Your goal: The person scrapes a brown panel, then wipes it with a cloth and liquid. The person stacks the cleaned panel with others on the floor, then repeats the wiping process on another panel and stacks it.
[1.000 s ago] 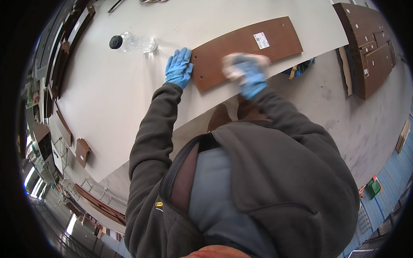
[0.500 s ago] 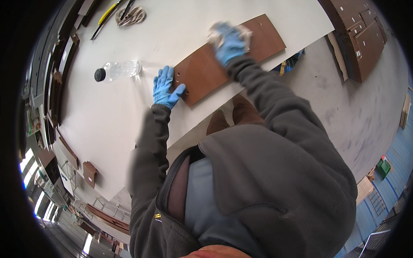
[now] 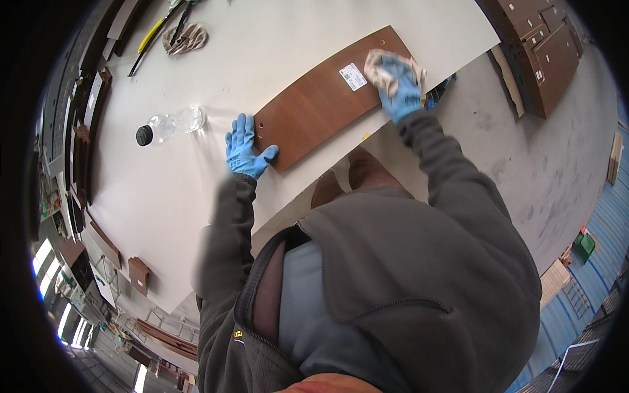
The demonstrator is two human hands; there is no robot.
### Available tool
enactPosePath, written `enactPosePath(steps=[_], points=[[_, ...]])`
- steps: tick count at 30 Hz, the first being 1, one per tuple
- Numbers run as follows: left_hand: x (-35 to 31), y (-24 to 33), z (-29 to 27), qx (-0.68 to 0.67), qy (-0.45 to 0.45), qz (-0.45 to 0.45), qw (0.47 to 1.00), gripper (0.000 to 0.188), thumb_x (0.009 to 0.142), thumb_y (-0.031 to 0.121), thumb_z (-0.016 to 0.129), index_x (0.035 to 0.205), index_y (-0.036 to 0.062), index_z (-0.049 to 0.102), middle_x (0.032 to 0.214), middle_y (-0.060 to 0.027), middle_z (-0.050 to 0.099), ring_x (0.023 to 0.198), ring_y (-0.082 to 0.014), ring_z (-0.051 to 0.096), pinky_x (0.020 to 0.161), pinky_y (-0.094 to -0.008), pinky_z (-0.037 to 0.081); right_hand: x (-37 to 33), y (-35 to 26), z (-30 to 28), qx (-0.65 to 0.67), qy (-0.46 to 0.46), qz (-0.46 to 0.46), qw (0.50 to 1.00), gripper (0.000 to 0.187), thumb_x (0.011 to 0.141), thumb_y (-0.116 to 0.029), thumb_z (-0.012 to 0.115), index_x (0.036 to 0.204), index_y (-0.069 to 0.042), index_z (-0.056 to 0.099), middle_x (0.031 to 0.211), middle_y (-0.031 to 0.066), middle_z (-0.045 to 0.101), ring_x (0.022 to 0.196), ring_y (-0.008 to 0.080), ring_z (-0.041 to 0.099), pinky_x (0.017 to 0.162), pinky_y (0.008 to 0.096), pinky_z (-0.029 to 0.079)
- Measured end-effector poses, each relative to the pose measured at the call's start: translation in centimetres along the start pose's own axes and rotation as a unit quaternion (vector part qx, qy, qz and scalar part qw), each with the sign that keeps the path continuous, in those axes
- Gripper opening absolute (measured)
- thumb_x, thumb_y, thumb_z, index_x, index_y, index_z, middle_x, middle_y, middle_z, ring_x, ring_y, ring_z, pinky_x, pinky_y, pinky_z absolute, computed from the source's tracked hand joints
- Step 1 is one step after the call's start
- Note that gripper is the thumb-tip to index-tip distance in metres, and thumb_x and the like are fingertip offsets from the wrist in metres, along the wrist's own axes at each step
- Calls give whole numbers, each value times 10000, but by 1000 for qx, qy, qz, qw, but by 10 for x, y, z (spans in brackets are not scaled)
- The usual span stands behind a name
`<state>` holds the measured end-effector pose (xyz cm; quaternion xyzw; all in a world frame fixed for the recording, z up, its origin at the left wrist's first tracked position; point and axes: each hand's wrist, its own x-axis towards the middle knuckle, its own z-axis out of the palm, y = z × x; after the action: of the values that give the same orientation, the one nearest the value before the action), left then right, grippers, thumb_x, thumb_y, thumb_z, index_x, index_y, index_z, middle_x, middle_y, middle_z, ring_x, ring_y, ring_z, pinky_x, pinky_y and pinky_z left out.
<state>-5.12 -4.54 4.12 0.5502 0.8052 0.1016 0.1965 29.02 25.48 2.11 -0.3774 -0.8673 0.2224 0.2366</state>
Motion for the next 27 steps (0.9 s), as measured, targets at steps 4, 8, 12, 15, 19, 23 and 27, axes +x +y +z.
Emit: enactPosePath(steps=[4,8,12,15,19,23,27], points=[[-1,1,1,16,-12,4,1000,1079,850,611,736,1683,152,226,1748,-137,200,1616,-351,170,1309,-537,89,-35,-27,-29,-157,-17,-157,975,370,904,-127,627,1272,-131,669,1363,97,644,1321,340,561,1169,483,364],[-1,1,0,34,-25,6,999,1085,853,609,731,1687,151,210,1751,-149,180,1616,-358,166,1306,-540,90,44,-24,-1,-80,48,-177,980,401,906,-116,645,1307,-102,640,1433,103,622,1360,331,543,1168,479,378],[1,5,-3,27,-30,-7,999,1094,844,581,752,1688,151,204,1752,-157,170,1615,-356,169,1304,-541,99,68,-19,11,-116,-10,-168,979,425,881,-66,658,1305,-103,647,1435,112,617,1362,349,546,1145,483,412],[2,8,-5,30,-37,-17,999,1086,846,525,766,1688,143,198,1754,-162,161,1618,-350,161,1307,-524,99,3,-13,-32,-86,-22,-190,978,421,869,-46,660,1284,-118,658,1420,122,625,1360,352,559,1162,487,413],[0,10,-4,29,-22,-8,999,1093,836,536,773,1686,146,207,1752,-163,164,1611,-360,177,1300,-545,118,-48,-5,-61,-108,-77,-175,976,374,861,-83,687,1233,-117,692,1383,135,648,1355,355,570,1164,480,426],[2,12,-4,45,-33,-21,998,1086,839,504,778,1686,139,204,1751,-168,166,1612,-356,176,1304,-529,110,25,14,-26,-83,-34,-157,983,280,934,-141,659,1211,-158,695,1418,126,626,1325,350,578,1117,476,451],[4,18,-8,35,-35,-31,998,1071,839,455,789,1683,133,213,1749,-175,172,1613,-347,181,1303,-515,118,101,39,0,-107,50,-124,985,325,964,-172,638,1288,-153,647,1483,127,584,1367,344,543,1146,485,407]])
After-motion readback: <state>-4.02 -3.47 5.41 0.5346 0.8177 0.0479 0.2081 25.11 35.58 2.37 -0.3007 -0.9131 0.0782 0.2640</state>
